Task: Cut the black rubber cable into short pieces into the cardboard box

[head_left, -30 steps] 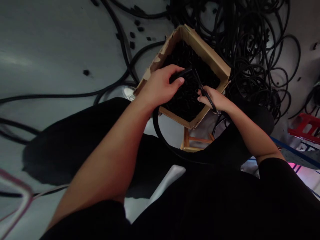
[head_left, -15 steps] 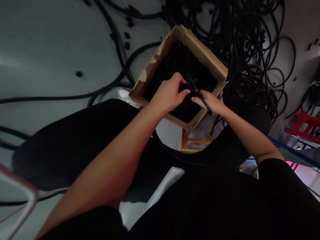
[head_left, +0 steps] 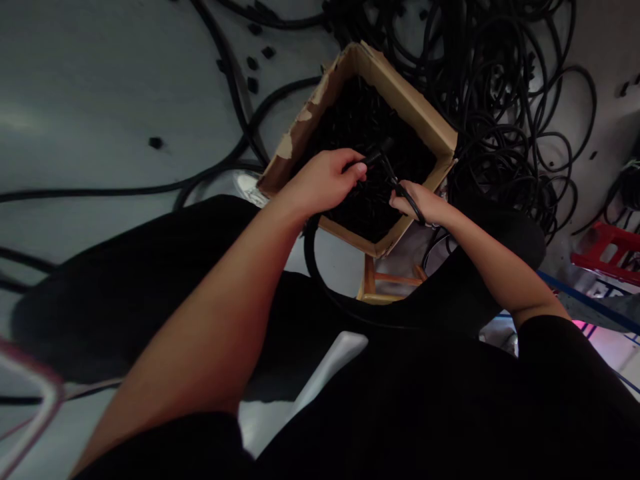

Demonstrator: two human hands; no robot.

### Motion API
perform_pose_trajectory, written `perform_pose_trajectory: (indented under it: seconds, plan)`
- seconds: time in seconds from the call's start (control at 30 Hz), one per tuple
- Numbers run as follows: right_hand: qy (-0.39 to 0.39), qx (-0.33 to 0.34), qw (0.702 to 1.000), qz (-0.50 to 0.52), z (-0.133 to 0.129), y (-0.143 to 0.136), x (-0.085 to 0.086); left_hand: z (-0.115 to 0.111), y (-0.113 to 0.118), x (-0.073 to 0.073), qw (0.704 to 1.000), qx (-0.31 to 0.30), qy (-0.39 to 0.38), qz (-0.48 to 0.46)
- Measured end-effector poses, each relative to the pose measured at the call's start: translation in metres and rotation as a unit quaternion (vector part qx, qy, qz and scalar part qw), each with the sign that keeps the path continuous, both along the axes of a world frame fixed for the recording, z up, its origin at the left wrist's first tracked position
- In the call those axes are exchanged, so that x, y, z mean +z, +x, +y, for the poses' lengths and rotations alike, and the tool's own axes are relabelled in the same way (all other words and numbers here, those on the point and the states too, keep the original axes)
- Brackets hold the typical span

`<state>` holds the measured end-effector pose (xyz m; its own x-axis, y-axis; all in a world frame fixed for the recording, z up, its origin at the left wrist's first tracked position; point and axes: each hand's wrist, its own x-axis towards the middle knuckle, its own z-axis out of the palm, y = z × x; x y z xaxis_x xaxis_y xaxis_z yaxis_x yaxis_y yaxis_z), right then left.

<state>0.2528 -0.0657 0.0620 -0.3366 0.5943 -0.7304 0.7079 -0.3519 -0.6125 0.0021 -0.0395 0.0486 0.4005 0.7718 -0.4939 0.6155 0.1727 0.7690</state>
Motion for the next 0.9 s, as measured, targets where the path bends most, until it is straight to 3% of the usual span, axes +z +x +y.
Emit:
perform_pose_trajectory:
  seconds: [0.43,0.77,0.9]
  plan:
    - [0.048,0.016,0.998,-0.043,0.001,0.013,-0.012,0.007,-0.006,-0.007,1.000,-0.018,0.004,-0.007]
    - [0.040,0.038,0.998,-0.032,0.007,0.020,-0.004,0.007,-0.012,-0.008,0.996,-0.082,-0.014,-0.012]
    - [0.014,0.042,0.999,-0.004,0.010,0.019,0.001,0.008,-0.012,-0.009,0.997,-0.070,-0.018,0.000]
